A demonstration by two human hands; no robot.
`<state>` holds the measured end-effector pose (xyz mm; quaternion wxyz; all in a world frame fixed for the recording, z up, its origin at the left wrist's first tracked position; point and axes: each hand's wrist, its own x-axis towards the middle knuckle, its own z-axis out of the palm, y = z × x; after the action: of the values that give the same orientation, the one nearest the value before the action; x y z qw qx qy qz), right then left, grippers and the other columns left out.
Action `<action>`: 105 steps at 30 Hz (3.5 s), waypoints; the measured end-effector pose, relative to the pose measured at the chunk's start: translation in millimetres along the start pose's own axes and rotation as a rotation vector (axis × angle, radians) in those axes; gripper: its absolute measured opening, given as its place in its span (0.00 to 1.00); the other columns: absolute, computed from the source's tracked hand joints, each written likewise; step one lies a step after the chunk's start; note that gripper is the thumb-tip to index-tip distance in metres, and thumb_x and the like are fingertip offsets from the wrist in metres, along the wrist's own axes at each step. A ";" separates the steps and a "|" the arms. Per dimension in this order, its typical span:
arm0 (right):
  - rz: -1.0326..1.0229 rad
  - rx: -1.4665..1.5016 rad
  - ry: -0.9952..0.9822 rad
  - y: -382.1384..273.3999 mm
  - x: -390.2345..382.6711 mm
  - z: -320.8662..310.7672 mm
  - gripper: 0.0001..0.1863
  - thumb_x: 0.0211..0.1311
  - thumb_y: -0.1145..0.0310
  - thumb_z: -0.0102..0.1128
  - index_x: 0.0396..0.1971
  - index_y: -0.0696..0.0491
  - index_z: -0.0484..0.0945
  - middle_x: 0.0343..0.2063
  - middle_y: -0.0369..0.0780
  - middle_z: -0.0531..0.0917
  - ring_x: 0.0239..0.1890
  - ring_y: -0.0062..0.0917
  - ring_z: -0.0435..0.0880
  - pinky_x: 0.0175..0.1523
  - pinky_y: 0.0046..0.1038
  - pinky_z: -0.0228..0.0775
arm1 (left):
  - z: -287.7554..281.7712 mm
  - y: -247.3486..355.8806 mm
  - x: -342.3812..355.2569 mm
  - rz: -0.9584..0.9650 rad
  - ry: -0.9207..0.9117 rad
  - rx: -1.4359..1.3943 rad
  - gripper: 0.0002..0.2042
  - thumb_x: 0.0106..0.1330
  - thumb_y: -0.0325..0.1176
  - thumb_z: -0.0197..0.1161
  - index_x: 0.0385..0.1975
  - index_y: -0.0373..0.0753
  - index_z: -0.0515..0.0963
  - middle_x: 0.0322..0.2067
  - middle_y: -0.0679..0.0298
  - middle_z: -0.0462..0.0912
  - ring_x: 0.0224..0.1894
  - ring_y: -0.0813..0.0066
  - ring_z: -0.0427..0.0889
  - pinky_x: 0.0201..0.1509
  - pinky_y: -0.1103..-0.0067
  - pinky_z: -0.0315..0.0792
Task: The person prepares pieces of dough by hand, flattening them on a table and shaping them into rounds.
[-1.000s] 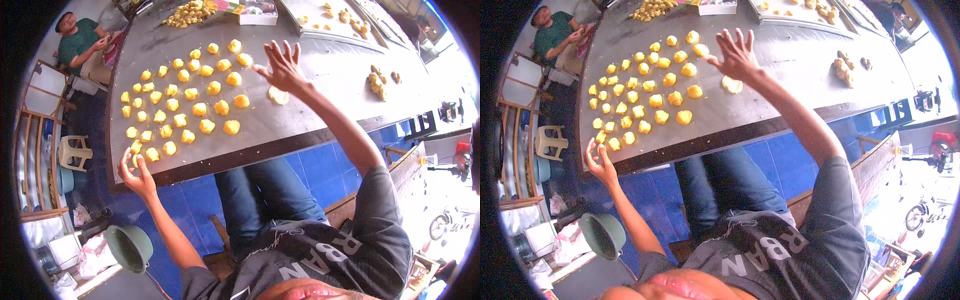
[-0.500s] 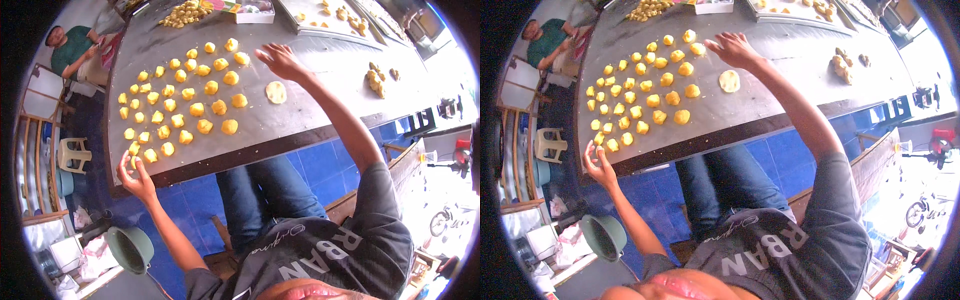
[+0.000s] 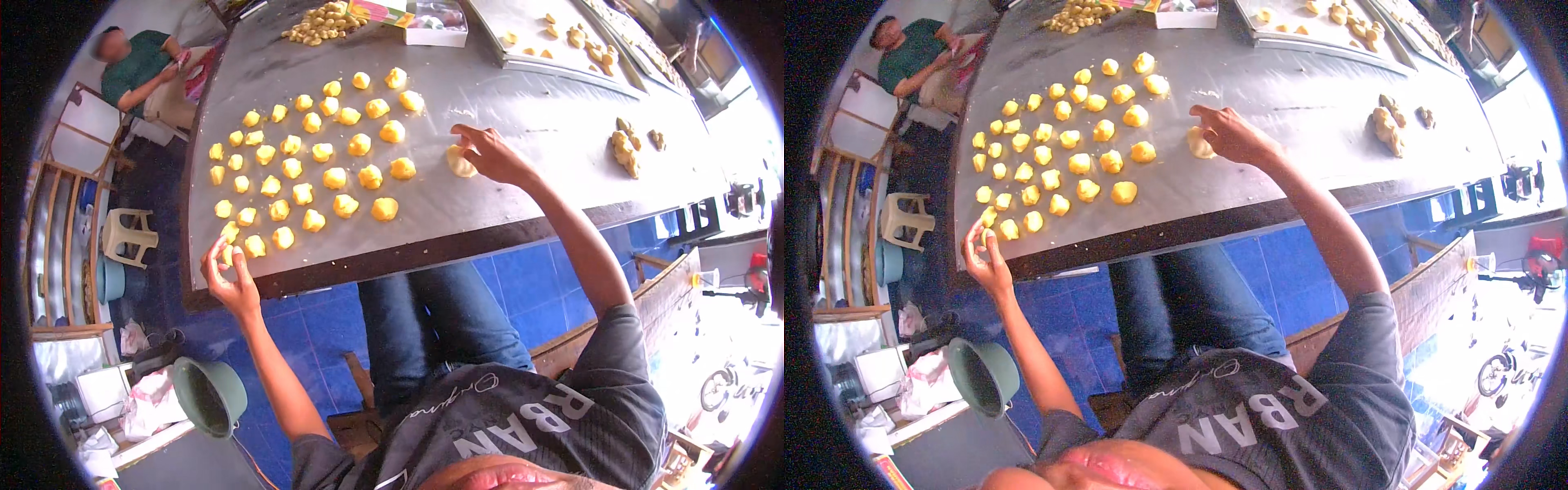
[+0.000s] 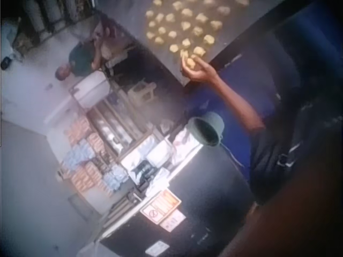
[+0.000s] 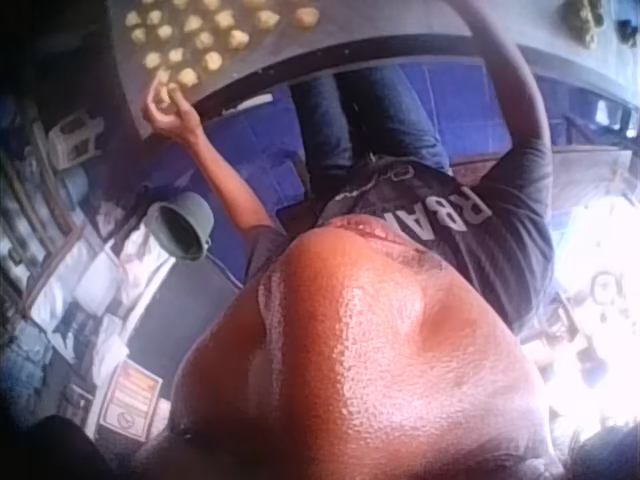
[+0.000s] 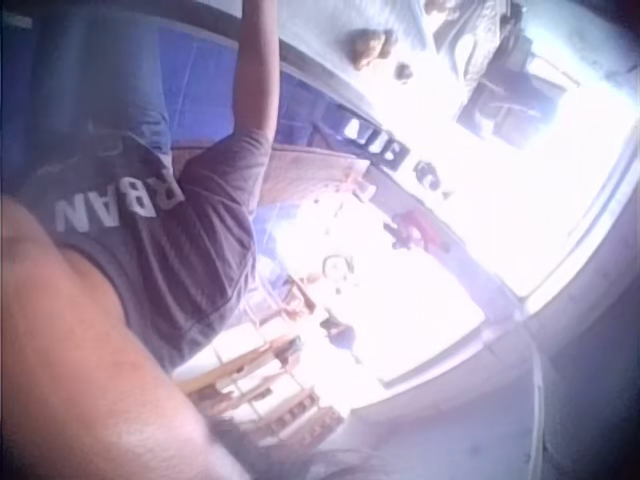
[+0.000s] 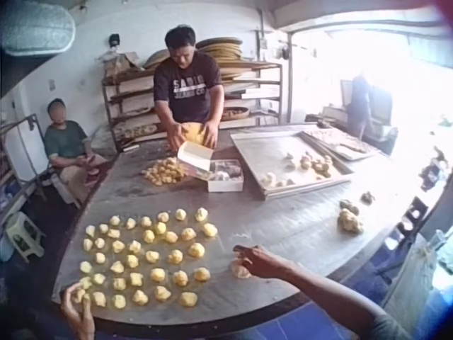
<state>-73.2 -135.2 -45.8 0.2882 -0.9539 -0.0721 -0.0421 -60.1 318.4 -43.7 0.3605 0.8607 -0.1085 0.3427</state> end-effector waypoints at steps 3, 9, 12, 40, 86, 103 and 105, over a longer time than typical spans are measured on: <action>0.039 0.099 -0.003 -13.3 -3.3 -15.0 0.22 0.56 0.75 0.50 0.53 0.53 0.66 0.38 0.44 0.78 0.44 0.36 0.76 0.53 0.36 0.64 | 9.3 19.8 -6.7 -0.096 0.078 -0.295 0.10 0.57 0.25 0.57 0.39 0.33 0.75 0.34 0.65 0.75 0.37 0.77 0.70 0.41 0.80 0.64; 0.008 0.397 -0.016 -63.4 -21.6 -37.1 0.18 0.57 0.76 0.52 0.50 0.55 0.69 0.32 0.46 0.81 0.39 0.30 0.82 0.42 0.27 0.75 | 67.2 114.0 -21.7 -0.058 -0.393 -0.535 0.06 0.54 0.26 0.64 0.31 0.38 0.76 0.26 0.70 0.77 0.25 0.87 0.71 0.29 0.87 0.66; -0.148 0.524 -0.129 -115.1 -29.3 -47.2 0.18 0.58 0.78 0.54 0.50 0.56 0.69 0.34 0.43 0.81 0.39 0.24 0.81 0.46 0.24 0.73 | 92.6 143.1 -21.7 -0.108 -0.560 -0.664 0.04 0.54 0.27 0.63 0.26 0.37 0.75 0.21 0.70 0.75 0.22 0.89 0.68 0.24 0.89 0.62; -0.331 0.018 0.164 -68.3 100.1 -13.8 0.23 0.56 0.57 0.56 0.44 0.61 0.71 0.41 0.51 0.75 0.44 0.45 0.74 0.50 0.38 0.67 | 133.6 136.6 -57.6 0.001 -0.284 -0.527 0.14 0.50 0.28 0.70 0.32 0.35 0.71 0.24 0.64 0.74 0.27 0.79 0.73 0.29 0.82 0.69; -0.115 0.885 0.228 -125.0 -43.2 68.7 0.39 0.50 0.59 0.67 0.56 0.62 0.58 0.35 0.39 0.69 0.32 0.18 0.66 0.37 0.21 0.63 | 123.9 160.7 -41.6 -0.076 -0.398 -0.670 0.10 0.48 0.26 0.66 0.19 0.37 0.68 0.16 0.68 0.72 0.21 0.82 0.70 0.25 0.80 0.66; -0.186 0.405 0.354 -140.6 -39.5 59.0 0.48 0.43 0.49 0.69 0.56 0.64 0.55 0.41 0.51 0.69 0.43 0.30 0.70 0.45 0.32 0.65 | 127.3 158.0 -46.2 -0.122 -0.289 -0.672 0.09 0.48 0.28 0.64 0.18 0.38 0.68 0.16 0.65 0.74 0.19 0.78 0.74 0.24 0.78 0.67; 0.036 0.728 0.150 -140.7 -42.5 58.9 0.46 0.45 0.50 0.68 0.56 0.64 0.55 0.38 0.48 0.72 0.36 0.25 0.72 0.41 0.28 0.67 | 125.4 157.7 -44.7 -0.112 -0.315 -0.592 0.10 0.46 0.30 0.65 0.19 0.38 0.69 0.16 0.62 0.74 0.20 0.74 0.76 0.25 0.77 0.68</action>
<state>-135.6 8.6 -23.4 0.6137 -0.7844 -0.0442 -0.0785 -97.5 115.5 -50.8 0.5919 0.7657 -0.2101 0.1387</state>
